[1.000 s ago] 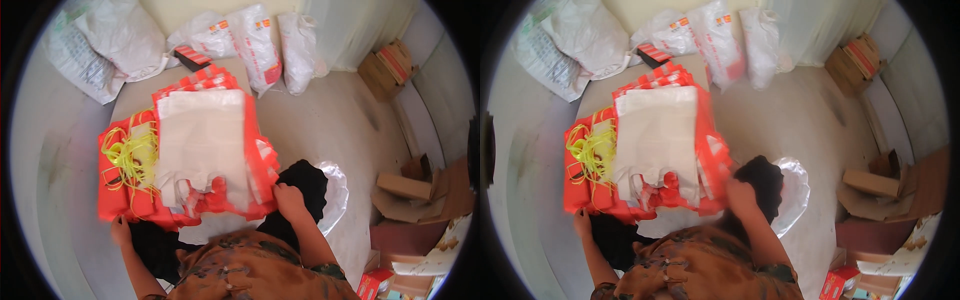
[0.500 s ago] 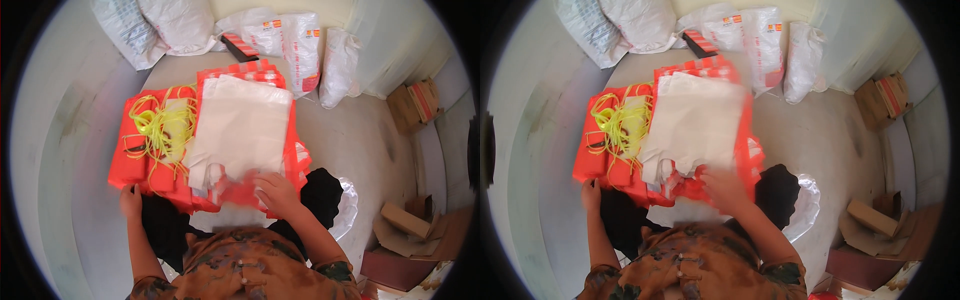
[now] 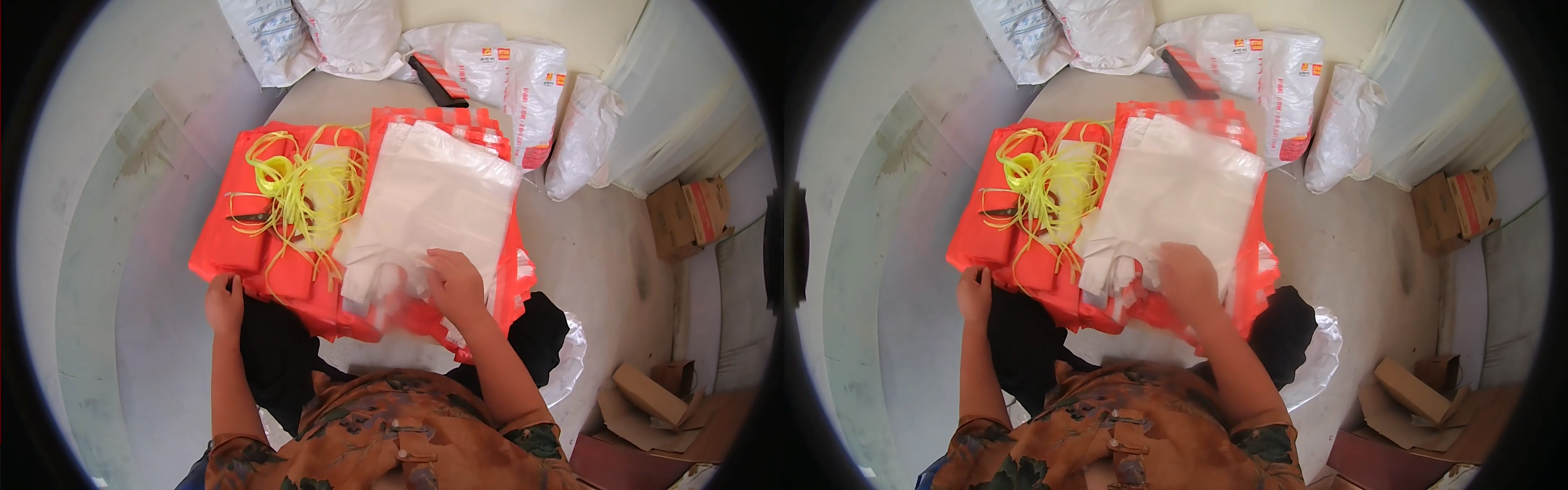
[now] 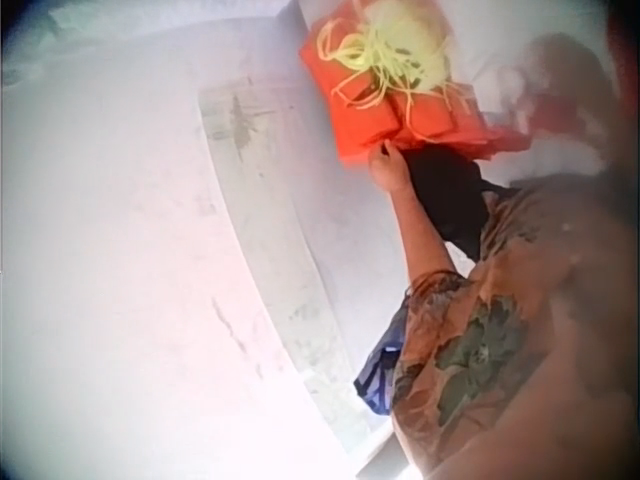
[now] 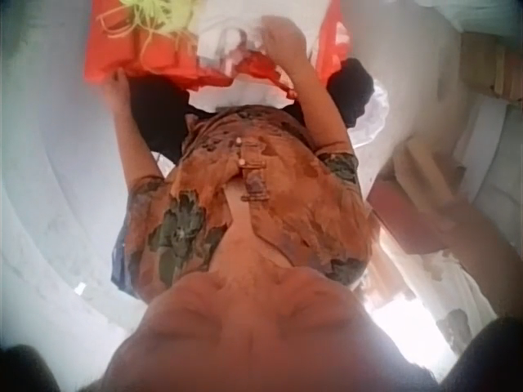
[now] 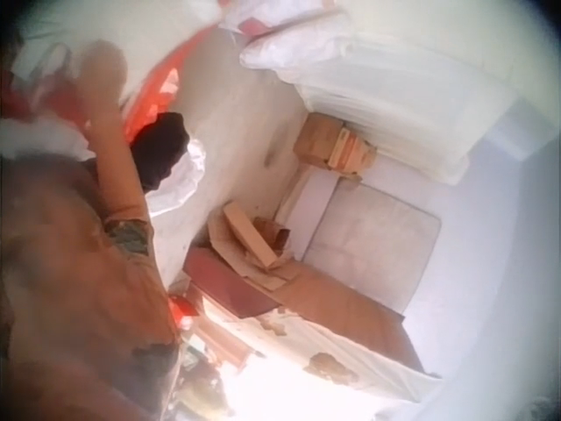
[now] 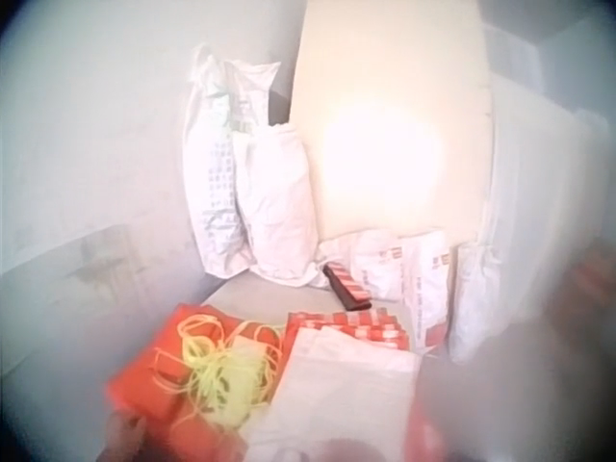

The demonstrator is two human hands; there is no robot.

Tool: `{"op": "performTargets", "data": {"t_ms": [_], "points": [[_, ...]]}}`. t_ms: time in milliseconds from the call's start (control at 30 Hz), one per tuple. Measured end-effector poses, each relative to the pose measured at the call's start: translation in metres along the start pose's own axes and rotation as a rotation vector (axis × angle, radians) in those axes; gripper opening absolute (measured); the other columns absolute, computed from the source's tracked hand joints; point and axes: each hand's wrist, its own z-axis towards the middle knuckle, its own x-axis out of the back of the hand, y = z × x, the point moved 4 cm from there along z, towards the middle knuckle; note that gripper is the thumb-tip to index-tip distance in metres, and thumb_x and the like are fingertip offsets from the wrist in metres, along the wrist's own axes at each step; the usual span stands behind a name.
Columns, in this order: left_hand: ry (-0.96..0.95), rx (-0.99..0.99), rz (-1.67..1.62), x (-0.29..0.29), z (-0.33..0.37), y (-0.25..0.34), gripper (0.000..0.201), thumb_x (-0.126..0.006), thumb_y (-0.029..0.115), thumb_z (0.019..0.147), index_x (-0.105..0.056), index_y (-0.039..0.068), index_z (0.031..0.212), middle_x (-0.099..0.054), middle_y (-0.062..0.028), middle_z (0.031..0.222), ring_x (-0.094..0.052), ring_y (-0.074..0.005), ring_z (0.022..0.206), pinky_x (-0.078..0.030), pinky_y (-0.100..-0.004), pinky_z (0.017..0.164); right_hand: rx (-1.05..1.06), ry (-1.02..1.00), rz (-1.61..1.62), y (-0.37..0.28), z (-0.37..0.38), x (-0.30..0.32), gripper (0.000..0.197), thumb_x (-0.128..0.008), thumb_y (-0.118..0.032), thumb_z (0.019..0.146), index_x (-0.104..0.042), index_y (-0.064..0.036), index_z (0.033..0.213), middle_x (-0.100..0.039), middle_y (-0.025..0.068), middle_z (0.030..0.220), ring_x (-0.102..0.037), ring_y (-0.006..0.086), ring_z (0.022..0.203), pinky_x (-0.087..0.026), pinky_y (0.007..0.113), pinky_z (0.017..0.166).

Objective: The person organizes and ties together red and white plastic bags by hand, including using a yellow plastic strip to bundle them and placing finished bundles into a white container.

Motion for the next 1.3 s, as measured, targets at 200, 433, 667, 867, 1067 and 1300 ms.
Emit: {"op": "performTargets", "data": {"t_ms": [200,433,667,867,1067,1300], "points": [[0.073,-0.372,-0.055,0.004,0.0,0.043,0.018,-0.069,0.009,0.085,-0.068,0.004,0.102,-0.069,-0.0138,0.097,-0.065,-0.0347,0.091,-0.052,-0.0428,0.081,-0.618,-0.017,0.634,0.029,-0.004,-0.01,0.019,-0.062,-0.009,0.092,-0.068,-0.0002,0.108,-0.069,0.0109,0.107,-0.066,0.018,0.097,-0.054,0.029,0.079],[-0.26,-0.567,-0.352,-0.027,-0.004,0.155,0.038,-0.072,0.012,0.081,-0.064,0.005,0.117,-0.064,-0.016,0.113,-0.061,-0.036,0.106,-0.05,-0.0424,0.092,-0.417,-0.07,0.485,0.02,0.001,-0.007,0.021,-0.06,-0.008,0.092,-0.068,-0.0009,0.11,-0.068,0.012,0.112,-0.063,0.0218,0.104,-0.049,0.033,0.092],[-0.467,-0.227,-0.662,-0.073,-0.011,0.194,0.045,-0.071,0.013,0.081,-0.061,0.003,0.124,-0.064,-0.0174,0.111,-0.061,-0.0369,0.104,-0.05,-0.0425,0.088,-0.102,-0.168,0.368,-0.006,0.04,-0.014,0.037,-0.058,-0.008,0.09,-0.058,-0.0009,0.126,-0.065,0.0152,0.117,-0.054,0.0333,0.115,-0.044,0.04,0.1],[-0.381,-0.318,-0.402,-0.08,-0.027,0.198,0.054,-0.07,0.013,0.084,-0.053,0.001,0.133,-0.061,-0.0141,0.105,-0.059,-0.0276,0.102,-0.048,-0.0364,0.091,-0.051,-0.14,0.22,-0.014,0.053,-0.031,0.044,-0.056,-0.003,0.087,-0.052,0.001,0.131,-0.065,0.0166,0.117,-0.055,0.0361,0.112,-0.043,0.044,0.099],[-0.485,-0.083,-0.738,-0.087,-0.036,0.188,0.055,-0.071,0.009,0.08,-0.054,0.001,0.131,-0.061,-0.016,0.112,-0.058,-0.0318,0.106,-0.047,-0.0404,0.093,-0.029,-0.173,0.25,-0.024,0.059,-0.038,0.048,-0.057,-0.003,0.086,-0.051,0.0002,0.133,-0.064,0.0179,0.119,-0.054,0.0373,0.115,-0.042,0.045,0.101],[-0.268,-0.5,-0.457,-0.061,-0.045,0.194,0.046,-0.07,0.005,0.077,-0.059,0.003,0.122,-0.062,-0.0156,0.114,-0.056,-0.0372,0.108,-0.042,-0.0414,0.098,-0.011,-0.163,0.283,-0.031,0.062,-0.042,0.049,-0.057,-0.003,0.085,-0.052,-0.0001,0.134,-0.065,0.018,0.116,-0.055,0.0359,0.114,-0.042,0.045,0.101]]}}
